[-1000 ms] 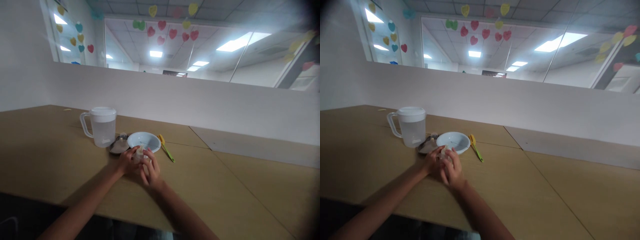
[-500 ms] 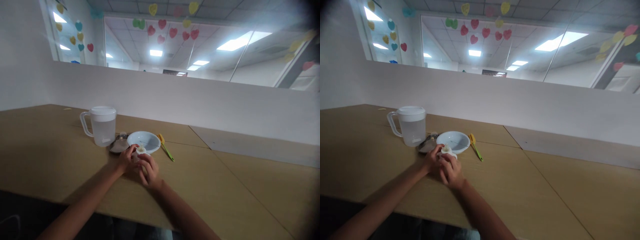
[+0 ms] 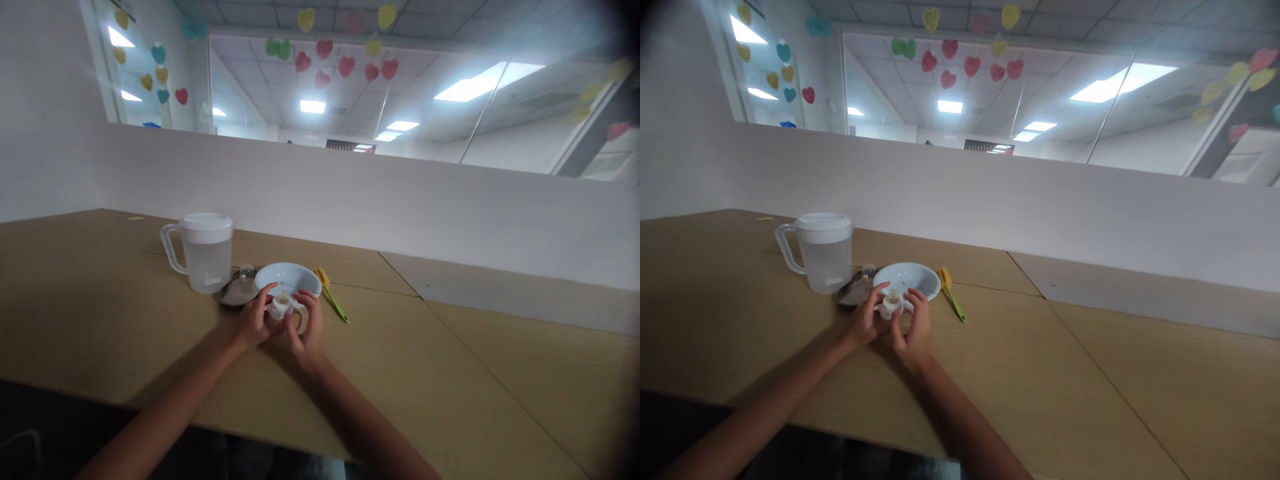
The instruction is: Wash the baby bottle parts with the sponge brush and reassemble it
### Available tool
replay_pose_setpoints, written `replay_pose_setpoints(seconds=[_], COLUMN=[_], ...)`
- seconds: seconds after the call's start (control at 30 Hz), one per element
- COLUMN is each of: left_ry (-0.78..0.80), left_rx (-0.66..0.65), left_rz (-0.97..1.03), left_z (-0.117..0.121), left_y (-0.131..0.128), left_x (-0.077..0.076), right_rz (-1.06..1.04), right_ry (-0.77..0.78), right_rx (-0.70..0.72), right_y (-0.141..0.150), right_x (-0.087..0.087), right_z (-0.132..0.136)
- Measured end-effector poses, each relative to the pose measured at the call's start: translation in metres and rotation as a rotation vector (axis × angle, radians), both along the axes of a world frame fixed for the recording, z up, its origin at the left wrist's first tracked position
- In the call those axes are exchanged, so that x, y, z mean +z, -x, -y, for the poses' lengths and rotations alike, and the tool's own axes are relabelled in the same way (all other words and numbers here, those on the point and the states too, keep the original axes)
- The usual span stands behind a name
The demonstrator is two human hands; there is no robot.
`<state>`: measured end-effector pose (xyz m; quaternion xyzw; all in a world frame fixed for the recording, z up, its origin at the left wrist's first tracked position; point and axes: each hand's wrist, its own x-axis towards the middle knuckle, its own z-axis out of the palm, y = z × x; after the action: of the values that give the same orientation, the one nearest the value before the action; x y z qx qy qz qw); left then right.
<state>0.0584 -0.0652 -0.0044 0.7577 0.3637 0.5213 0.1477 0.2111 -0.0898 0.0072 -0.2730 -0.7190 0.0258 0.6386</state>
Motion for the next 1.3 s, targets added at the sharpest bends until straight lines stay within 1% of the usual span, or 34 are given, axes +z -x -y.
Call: replay_pose_setpoints(seconds=[0.13,0.3,0.43,0.5,0.67,0.77,0.83,0.93,0.97,1.0,1.07,1.17,1.23,1.3], left_ry=[0.015,-0.027,-0.049,-0.037,-0.039,-0.063,-0.128,-0.315,-0.368,-0.399,-0.382,-0.227,-0.111,-0.017], left_rx=[-0.035,-0.031,-0.035,-0.034,-0.031,0.012,0.024,0.026,0.064,0.131,0.322,0.576,0.68,0.735], left_rz=[0.018,-0.002,-0.009,-0.005,-0.021,-0.04,-0.091,-0.189,-0.192,-0.182,-0.176,-0.322,-0.454,-0.544], left_z=[-0.002,0.0,0.003,0.002,0.002,0.002,0.001,-0.007,-0.011,-0.015,-0.023,-0.034,-0.037,-0.04], left_y=[-0.002,-0.004,-0.006,-0.006,-0.011,-0.012,-0.007,0.009,0.016,0.023,0.037,0.052,0.055,0.055], left_x=[-0.005,-0.003,-0.001,-0.002,-0.005,-0.006,-0.005,-0.002,-0.002,-0.001,0.0,0.0,-0.001,0.0], right_rz=[0.047,-0.085,-0.104,-0.098,-0.129,-0.152,-0.16,-0.169,-0.168,-0.165,-0.153,-0.149,-0.148,-0.14], right_ry=[0.169,0.293,0.368,0.383,0.34,0.34,0.342,0.36,0.37,0.379,0.385,0.391,0.395,0.393], right_rx=[0.105,0.086,0.229,0.251,0.1,0.108,0.12,0.144,0.15,0.153,0.149,0.155,0.156,0.155], right_y=[-0.001,0.0,-0.001,-0.002,-0.001,0.0,0.0,0.001,0.001,0.002,0.001,0.001,0.001,0.001], right_x=[-0.003,-0.007,-0.004,-0.002,-0.006,-0.009,-0.01,-0.009,-0.009,-0.009,-0.008,-0.009,-0.009,-0.009], right_z=[-0.01,-0.017,-0.017,-0.016,-0.018,-0.02,-0.021,-0.019,-0.019,-0.018,-0.017,-0.017,-0.017,-0.017])
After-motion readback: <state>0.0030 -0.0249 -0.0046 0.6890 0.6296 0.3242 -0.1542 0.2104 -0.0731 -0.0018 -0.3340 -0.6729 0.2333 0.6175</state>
